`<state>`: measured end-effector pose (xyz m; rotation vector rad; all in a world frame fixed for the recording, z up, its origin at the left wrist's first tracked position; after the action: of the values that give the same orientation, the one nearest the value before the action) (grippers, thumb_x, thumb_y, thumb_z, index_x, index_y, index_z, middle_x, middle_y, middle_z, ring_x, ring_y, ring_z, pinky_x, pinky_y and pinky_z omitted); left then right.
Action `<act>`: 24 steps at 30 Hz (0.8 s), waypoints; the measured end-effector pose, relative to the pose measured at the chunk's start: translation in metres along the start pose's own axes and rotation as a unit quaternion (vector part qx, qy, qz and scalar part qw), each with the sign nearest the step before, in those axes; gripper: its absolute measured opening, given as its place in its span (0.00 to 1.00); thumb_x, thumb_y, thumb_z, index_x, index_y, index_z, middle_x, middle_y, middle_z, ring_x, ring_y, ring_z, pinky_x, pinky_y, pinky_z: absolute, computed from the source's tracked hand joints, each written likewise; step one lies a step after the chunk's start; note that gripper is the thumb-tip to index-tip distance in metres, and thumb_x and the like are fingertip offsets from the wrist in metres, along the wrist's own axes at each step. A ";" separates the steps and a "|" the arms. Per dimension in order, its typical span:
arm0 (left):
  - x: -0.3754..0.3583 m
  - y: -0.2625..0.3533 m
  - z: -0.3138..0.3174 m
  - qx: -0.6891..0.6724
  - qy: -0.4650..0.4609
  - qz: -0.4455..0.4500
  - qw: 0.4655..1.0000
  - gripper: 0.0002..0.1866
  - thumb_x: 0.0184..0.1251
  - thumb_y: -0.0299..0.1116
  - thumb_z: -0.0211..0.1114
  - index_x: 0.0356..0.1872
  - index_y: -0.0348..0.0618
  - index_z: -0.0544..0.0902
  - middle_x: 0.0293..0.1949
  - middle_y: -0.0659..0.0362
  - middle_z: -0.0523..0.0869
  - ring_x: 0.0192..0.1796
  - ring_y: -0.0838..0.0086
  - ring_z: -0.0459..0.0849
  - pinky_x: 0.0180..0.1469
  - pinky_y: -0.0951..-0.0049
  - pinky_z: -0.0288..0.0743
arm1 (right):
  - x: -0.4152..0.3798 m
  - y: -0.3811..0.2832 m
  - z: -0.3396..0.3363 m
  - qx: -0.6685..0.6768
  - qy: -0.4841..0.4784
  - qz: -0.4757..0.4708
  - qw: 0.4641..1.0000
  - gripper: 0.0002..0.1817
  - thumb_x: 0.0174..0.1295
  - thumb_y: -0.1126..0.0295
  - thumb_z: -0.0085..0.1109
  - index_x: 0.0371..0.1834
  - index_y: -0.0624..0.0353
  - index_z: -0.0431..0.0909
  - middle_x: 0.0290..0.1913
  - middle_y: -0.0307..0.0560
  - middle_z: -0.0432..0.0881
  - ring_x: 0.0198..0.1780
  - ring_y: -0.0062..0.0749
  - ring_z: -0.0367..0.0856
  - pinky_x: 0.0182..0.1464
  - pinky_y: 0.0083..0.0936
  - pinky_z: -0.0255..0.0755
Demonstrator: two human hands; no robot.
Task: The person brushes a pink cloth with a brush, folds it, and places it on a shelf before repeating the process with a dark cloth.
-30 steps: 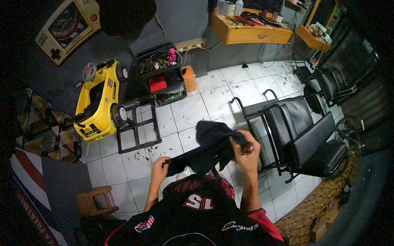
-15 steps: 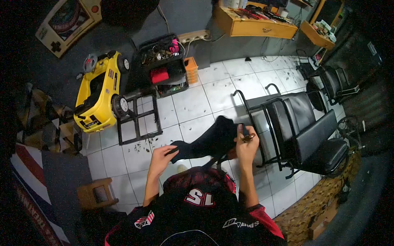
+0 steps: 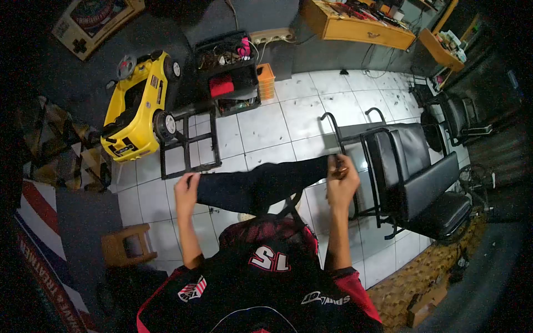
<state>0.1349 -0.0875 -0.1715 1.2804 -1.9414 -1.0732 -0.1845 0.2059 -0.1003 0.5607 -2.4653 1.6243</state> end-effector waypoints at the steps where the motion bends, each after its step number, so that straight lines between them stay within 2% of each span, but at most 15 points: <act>1: 0.003 -0.008 -0.019 0.034 -0.005 0.005 0.999 0.14 0.64 0.38 0.61 0.36 0.33 0.81 0.28 0.53 0.83 0.31 0.75 0.78 0.37 0.73 0.72 | 0.006 0.007 -0.007 0.003 0.019 0.000 1.000 0.09 0.59 0.70 0.63 0.34 0.66 0.77 0.18 0.35 0.66 0.23 0.13 0.61 0.23 0.16 0.56; 3: 0.011 -0.054 -0.054 0.026 0.054 -0.042 0.997 0.14 0.64 0.37 0.61 0.35 0.32 0.81 0.27 0.54 0.83 0.31 0.76 0.77 0.37 0.74 0.71 | 0.018 0.009 -0.022 -0.034 0.033 0.004 0.999 0.09 0.61 0.70 0.61 0.33 0.67 0.76 0.20 0.36 0.68 0.24 0.14 0.63 0.25 0.16 0.59; 4: 0.005 -0.040 -0.069 0.041 0.075 -0.102 0.991 0.14 0.66 0.37 0.60 0.36 0.32 0.80 0.27 0.56 0.82 0.31 0.77 0.76 0.37 0.75 0.71 | 0.023 0.010 -0.028 -0.049 0.053 0.002 0.997 0.09 0.62 0.70 0.59 0.33 0.66 0.76 0.20 0.37 0.69 0.25 0.15 0.63 0.27 0.16 0.61; 5: 0.004 -0.039 -0.070 0.008 0.092 -0.085 0.992 0.14 0.66 0.36 0.59 0.37 0.31 0.80 0.28 0.57 0.82 0.32 0.78 0.76 0.38 0.76 0.71 | 0.028 0.018 -0.032 -0.029 0.089 -0.023 0.995 0.10 0.62 0.69 0.60 0.31 0.66 0.76 0.21 0.32 0.66 0.24 0.14 0.59 0.25 0.16 0.55; 7: 0.004 -0.031 -0.074 -0.055 0.124 -0.055 0.989 0.14 0.68 0.35 0.58 0.38 0.31 0.80 0.29 0.59 0.81 0.34 0.79 0.76 0.38 0.78 0.70 | 0.032 0.020 -0.028 -0.028 0.052 0.011 0.998 0.09 0.61 0.69 0.61 0.32 0.66 0.78 0.22 0.33 0.68 0.25 0.14 0.62 0.27 0.16 0.59; 9: -0.001 -0.002 -0.038 -0.237 0.050 -0.082 0.967 0.12 0.68 0.33 0.58 0.44 0.32 0.80 0.35 0.64 0.81 0.38 0.82 0.75 0.41 0.81 0.69 | 0.025 0.014 -0.010 -0.046 0.049 -0.092 0.993 0.07 0.60 0.71 0.61 0.37 0.64 0.79 0.29 0.47 0.78 0.28 0.22 0.73 0.30 0.19 0.68; 10: -0.005 0.005 -0.016 -0.323 0.028 -0.114 0.939 0.12 0.68 0.31 0.59 0.47 0.33 0.80 0.37 0.64 0.81 0.37 0.84 0.75 0.41 0.83 0.69 | 0.019 -0.001 0.004 -0.005 0.021 -0.067 0.998 0.07 0.58 0.73 0.62 0.38 0.64 0.81 0.34 0.50 0.80 0.30 0.27 0.77 0.32 0.21 0.70; 12: -0.012 0.043 0.026 -0.419 -0.047 -0.097 0.902 0.14 0.66 0.30 0.60 0.49 0.33 0.79 0.39 0.63 0.83 0.38 0.85 0.78 0.42 0.86 0.71 | 0.005 -0.016 0.031 0.017 -0.034 -0.056 0.998 0.07 0.56 0.72 0.63 0.36 0.64 0.82 0.30 0.46 0.81 0.29 0.25 0.76 0.32 0.21 0.70; 13: -0.018 0.059 0.036 -0.349 -0.065 -0.069 0.932 0.14 0.66 0.29 0.61 0.49 0.33 0.79 0.39 0.63 0.83 0.38 0.85 0.78 0.41 0.85 0.71 | -0.004 -0.036 0.041 0.009 -0.055 -0.027 0.998 0.08 0.56 0.70 0.64 0.36 0.63 0.82 0.27 0.44 0.81 0.26 0.21 0.75 0.28 0.18 0.68; 14: -0.024 0.082 0.046 -0.357 -0.071 -0.043 0.930 0.13 0.65 0.28 0.62 0.49 0.34 0.79 0.37 0.63 0.83 0.36 0.86 0.78 0.39 0.86 0.71 | -0.013 -0.040 0.057 0.075 -0.095 0.033 0.992 0.09 0.56 0.69 0.65 0.35 0.64 0.82 0.27 0.45 0.82 0.22 0.16 0.72 0.23 0.17 0.64; 15: -0.030 0.099 0.053 -0.350 -0.078 -0.020 0.933 0.14 0.63 0.27 0.64 0.48 0.33 0.79 0.35 0.63 0.83 0.34 0.87 0.76 0.36 0.87 0.70 | -0.020 -0.051 0.068 0.099 -0.125 0.018 0.987 0.11 0.55 0.68 0.66 0.35 0.64 0.82 0.25 0.44 0.82 0.20 0.13 0.71 0.21 0.16 0.62; 16: -0.036 0.112 0.060 -0.349 -0.077 -0.016 0.934 0.13 0.63 0.27 0.64 0.47 0.33 0.79 0.34 0.63 0.83 0.33 0.88 0.76 0.34 0.87 0.69 | -0.031 -0.063 0.077 0.122 -0.162 0.075 0.976 0.11 0.55 0.67 0.67 0.35 0.64 0.81 0.23 0.44 0.81 0.21 0.13 0.72 0.21 0.17 0.63; 17: -0.041 0.121 0.066 -0.347 -0.076 -0.012 0.935 0.12 0.63 0.26 0.64 0.47 0.33 0.80 0.33 0.64 0.83 0.32 0.88 0.75 0.32 0.87 0.69 | -0.038 -0.079 0.082 0.146 -0.150 0.031 0.977 0.10 0.55 0.69 0.66 0.34 0.65 0.81 0.22 0.44 0.82 0.20 0.13 0.72 0.21 0.17 0.64; 22: -0.050 0.138 0.071 -0.251 -0.078 0.021 0.965 0.11 0.64 0.28 0.63 0.45 0.35 0.83 0.35 0.59 0.85 0.34 0.82 0.81 0.32 0.85 0.72 | -0.062 -0.108 0.091 0.179 -0.253 0.133 0.941 0.07 0.55 0.74 0.64 0.34 0.65 0.80 0.27 0.47 0.83 0.23 0.21 0.77 0.26 0.21 0.69; 24: -0.048 0.140 0.069 -0.222 -0.072 0.043 0.971 0.11 0.64 0.28 0.63 0.46 0.36 0.83 0.36 0.55 0.85 0.36 0.79 0.82 0.34 0.83 0.73 | -0.058 -0.111 0.089 0.138 -0.211 0.003 0.968 0.07 0.55 0.74 0.65 0.35 0.64 0.82 0.27 0.44 0.81 0.23 0.17 0.72 0.25 0.16 0.65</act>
<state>0.0323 0.0094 -0.0883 0.8845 -1.7034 -1.4854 -0.0811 0.0999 -0.0600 1.0369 -2.5212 2.0501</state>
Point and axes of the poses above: each hand's wrist, its own x-axis towards the middle knuckle, its own z-axis out of the palm, y = z × x, the point moved 7 cm from there along x, towards the middle knuckle
